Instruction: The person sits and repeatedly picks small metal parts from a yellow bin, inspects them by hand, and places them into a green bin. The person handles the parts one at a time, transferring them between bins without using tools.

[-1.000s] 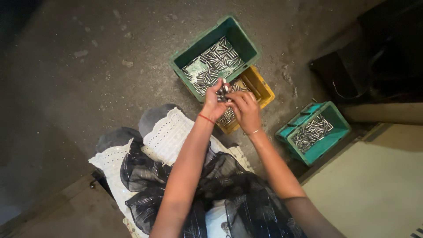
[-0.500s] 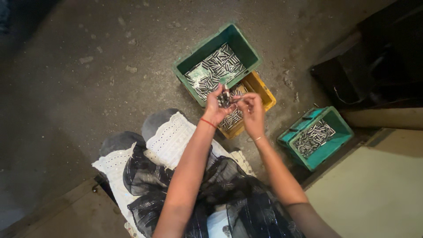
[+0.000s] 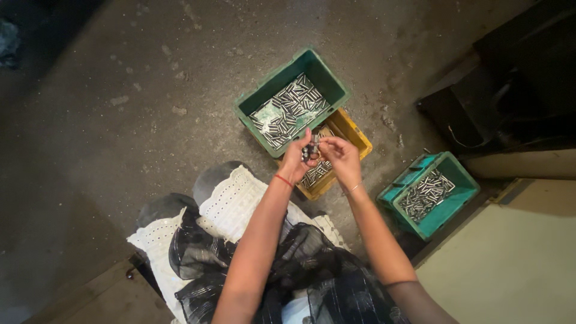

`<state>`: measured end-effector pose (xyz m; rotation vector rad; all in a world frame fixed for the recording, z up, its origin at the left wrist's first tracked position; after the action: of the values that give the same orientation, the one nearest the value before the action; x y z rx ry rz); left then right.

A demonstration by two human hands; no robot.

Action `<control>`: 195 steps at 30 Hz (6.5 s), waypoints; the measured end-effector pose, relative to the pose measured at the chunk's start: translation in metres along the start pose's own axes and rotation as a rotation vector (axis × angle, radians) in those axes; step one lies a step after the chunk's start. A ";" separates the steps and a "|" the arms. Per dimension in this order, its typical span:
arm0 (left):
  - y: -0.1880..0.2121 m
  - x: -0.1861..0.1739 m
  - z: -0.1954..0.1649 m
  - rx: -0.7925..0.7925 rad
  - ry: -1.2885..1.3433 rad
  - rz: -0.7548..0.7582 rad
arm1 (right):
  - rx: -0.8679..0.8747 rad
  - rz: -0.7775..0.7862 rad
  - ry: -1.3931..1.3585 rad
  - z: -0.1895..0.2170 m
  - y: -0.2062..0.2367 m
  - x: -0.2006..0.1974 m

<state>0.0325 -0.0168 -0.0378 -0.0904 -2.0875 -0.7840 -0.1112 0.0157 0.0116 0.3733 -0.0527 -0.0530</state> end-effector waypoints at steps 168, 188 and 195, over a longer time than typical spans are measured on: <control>0.009 0.008 -0.007 0.278 0.125 -0.061 | 0.110 0.139 0.208 0.018 0.019 0.021; 0.001 0.003 0.005 0.304 0.062 0.138 | 0.048 0.069 -0.066 0.007 0.001 -0.008; -0.007 -0.004 -0.003 0.431 0.166 -0.096 | -0.170 -0.120 0.337 0.046 0.040 -0.002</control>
<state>0.0348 -0.0233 -0.0429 0.3016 -2.0654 -0.3679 -0.1146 0.0362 0.0688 0.2111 0.3055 -0.1117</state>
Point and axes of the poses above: each hand's wrist, its own y-axis away from the middle knuckle, its own x-axis out of the palm, z = x × y, the point moved 1 cm from there along -y, towards the middle knuckle, and after that the axes turned 9 degrees about x, right-handed, at the moved point
